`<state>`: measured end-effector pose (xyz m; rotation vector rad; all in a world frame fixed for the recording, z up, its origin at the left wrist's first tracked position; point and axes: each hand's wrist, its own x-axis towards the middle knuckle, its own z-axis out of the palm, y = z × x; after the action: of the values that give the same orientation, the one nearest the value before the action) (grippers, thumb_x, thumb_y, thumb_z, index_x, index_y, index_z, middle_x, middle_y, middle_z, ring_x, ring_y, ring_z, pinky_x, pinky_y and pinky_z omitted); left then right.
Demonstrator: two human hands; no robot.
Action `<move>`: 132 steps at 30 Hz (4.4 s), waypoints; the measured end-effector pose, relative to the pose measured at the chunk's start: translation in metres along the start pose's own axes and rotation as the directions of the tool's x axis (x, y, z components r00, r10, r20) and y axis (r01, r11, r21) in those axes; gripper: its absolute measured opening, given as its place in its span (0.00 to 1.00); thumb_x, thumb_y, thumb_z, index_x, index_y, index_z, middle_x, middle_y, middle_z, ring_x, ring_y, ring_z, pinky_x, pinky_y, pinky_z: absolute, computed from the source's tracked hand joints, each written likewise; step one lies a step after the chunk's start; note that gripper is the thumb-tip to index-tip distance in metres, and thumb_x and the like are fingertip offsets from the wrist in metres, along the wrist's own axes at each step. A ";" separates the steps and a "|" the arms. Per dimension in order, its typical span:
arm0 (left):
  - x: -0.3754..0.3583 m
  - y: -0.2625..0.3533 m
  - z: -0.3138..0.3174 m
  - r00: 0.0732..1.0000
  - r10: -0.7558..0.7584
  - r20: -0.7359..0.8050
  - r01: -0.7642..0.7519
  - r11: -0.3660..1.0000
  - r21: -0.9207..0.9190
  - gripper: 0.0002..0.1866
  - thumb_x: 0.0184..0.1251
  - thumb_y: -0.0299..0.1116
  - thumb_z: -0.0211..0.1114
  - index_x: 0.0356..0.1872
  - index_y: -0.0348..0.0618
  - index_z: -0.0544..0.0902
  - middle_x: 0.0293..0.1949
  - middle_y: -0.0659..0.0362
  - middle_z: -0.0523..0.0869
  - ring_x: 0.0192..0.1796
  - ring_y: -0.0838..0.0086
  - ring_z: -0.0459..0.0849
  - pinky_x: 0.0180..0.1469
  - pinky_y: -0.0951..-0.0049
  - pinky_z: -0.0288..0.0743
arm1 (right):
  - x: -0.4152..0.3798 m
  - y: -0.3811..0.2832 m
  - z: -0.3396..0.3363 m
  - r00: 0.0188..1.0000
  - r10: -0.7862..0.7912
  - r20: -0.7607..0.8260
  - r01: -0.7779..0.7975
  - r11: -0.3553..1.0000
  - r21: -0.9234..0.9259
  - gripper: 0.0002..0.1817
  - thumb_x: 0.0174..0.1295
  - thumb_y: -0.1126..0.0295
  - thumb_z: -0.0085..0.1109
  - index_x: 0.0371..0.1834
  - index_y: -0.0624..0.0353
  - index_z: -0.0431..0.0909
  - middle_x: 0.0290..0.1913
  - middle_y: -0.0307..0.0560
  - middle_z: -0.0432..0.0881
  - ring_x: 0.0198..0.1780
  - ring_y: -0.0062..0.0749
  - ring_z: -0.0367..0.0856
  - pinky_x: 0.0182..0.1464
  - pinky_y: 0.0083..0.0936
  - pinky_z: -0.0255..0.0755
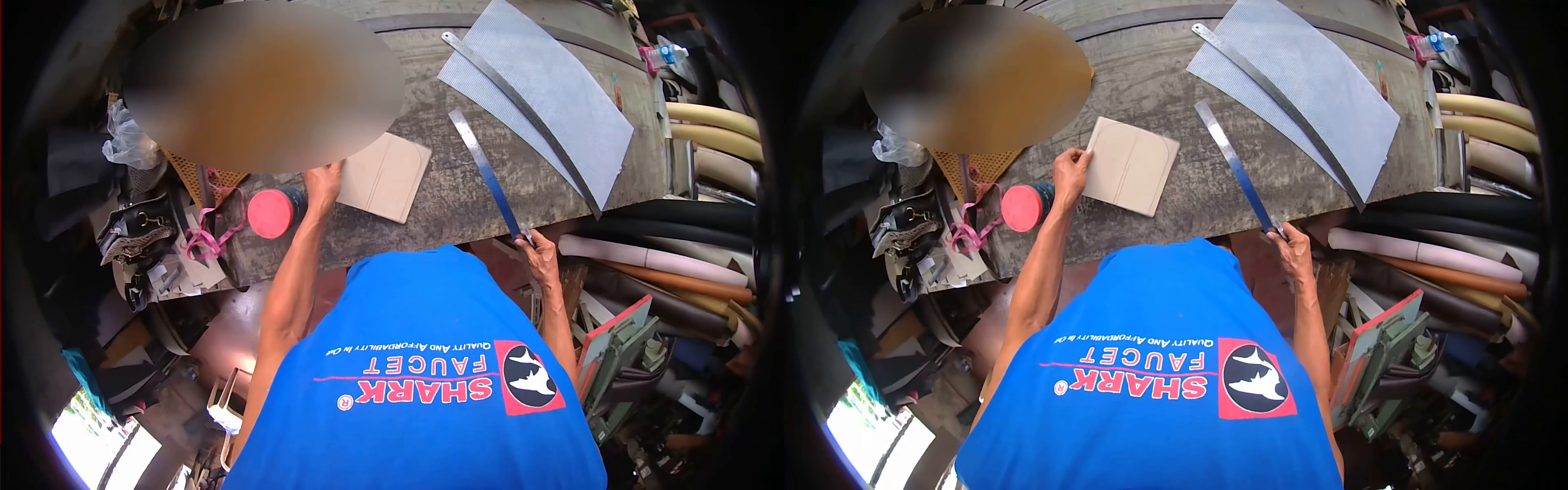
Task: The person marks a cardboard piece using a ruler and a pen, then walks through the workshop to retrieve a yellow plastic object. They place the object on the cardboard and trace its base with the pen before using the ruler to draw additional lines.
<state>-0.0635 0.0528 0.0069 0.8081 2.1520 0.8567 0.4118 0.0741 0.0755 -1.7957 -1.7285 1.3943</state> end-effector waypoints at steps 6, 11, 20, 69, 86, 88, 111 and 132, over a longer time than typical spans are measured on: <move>-0.095 -0.012 0.023 0.931 -0.324 0.169 0.363 0.770 -0.525 0.14 0.72 0.35 0.63 0.32 0.30 0.82 0.24 0.56 0.83 0.23 0.73 0.84 0.22 0.75 0.79 | -0.003 -0.008 0.059 0.998 -0.039 0.046 0.033 0.991 0.131 0.09 0.62 0.71 0.68 0.40 0.66 0.82 0.25 0.37 0.79 0.32 0.14 0.71 0.33 0.21 0.68; -0.129 0.004 0.021 0.947 -0.310 0.081 0.316 0.946 -0.070 0.14 0.69 0.38 0.65 0.34 0.33 0.81 0.30 0.53 0.83 0.35 0.65 0.86 0.36 0.63 0.81 | 0.002 -0.034 0.085 0.978 -0.130 0.166 0.123 0.991 0.051 0.08 0.61 0.73 0.65 0.42 0.61 0.84 0.29 0.47 0.84 0.30 0.26 0.81 0.32 0.27 0.72; -0.100 -0.009 0.056 0.846 0.528 -0.074 -0.393 0.711 0.583 0.37 0.69 0.48 0.62 0.67 0.27 0.65 0.70 0.37 0.61 0.75 0.42 0.54 0.74 0.44 0.49 | -0.014 -0.053 0.102 0.921 -0.302 0.247 0.383 0.816 -0.432 0.32 0.54 0.67 0.72 0.65 0.50 0.73 0.52 0.51 0.72 0.45 0.50 0.82 0.42 0.40 0.77; -0.097 -0.023 0.071 0.882 0.462 0.097 -0.396 0.613 0.684 0.56 0.65 0.69 0.54 0.74 0.23 0.52 0.78 0.38 0.43 0.80 0.43 0.36 0.78 0.43 0.32 | -0.036 -0.001 0.112 0.831 -0.554 0.047 0.478 0.669 -0.568 0.22 0.56 0.76 0.60 0.56 0.51 0.81 0.42 0.40 0.82 0.39 0.33 0.84 0.35 0.29 0.79; -0.098 -0.022 0.070 0.895 0.432 0.109 -0.387 0.633 0.670 0.56 0.66 0.69 0.53 0.75 0.25 0.47 0.78 0.37 0.41 0.80 0.43 0.33 0.78 0.45 0.28 | -0.038 -0.001 0.116 0.865 -0.502 0.021 0.423 0.704 -0.570 0.22 0.56 0.76 0.61 0.56 0.49 0.81 0.44 0.38 0.82 0.40 0.33 0.85 0.34 0.30 0.80; -0.099 -0.023 0.070 0.899 0.420 0.122 -0.387 0.633 0.670 0.56 0.66 0.69 0.53 0.75 0.25 0.47 0.78 0.38 0.40 0.80 0.43 0.33 0.78 0.45 0.28 | -0.038 -0.003 0.116 0.861 -0.508 0.020 0.425 0.698 -0.577 0.22 0.56 0.76 0.61 0.55 0.49 0.81 0.43 0.38 0.82 0.40 0.33 0.85 0.34 0.30 0.80; -0.099 -0.021 0.070 0.901 0.420 0.110 -0.380 0.641 0.666 0.56 0.65 0.70 0.53 0.75 0.24 0.51 0.78 0.37 0.41 0.80 0.42 0.34 0.78 0.43 0.29 | -0.040 -0.004 0.119 0.877 -0.480 -0.009 0.397 0.735 -0.549 0.21 0.56 0.75 0.64 0.55 0.49 0.82 0.42 0.38 0.82 0.39 0.34 0.85 0.35 0.30 0.80; -0.099 -0.016 0.069 0.903 0.416 0.107 -0.379 0.654 0.654 0.58 0.63 0.70 0.56 0.74 0.24 0.50 0.77 0.36 0.43 0.80 0.42 0.35 0.77 0.42 0.30 | 0.041 -0.116 0.140 0.955 -0.295 -0.034 0.291 0.903 0.317 0.10 0.65 0.68 0.63 0.42 0.63 0.85 0.35 0.49 0.86 0.32 0.26 0.84 0.33 0.29 0.76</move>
<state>0.0418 -0.0061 -0.0090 1.6914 2.3833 0.2620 0.2259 0.0815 0.0765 -1.2973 -1.5890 1.4578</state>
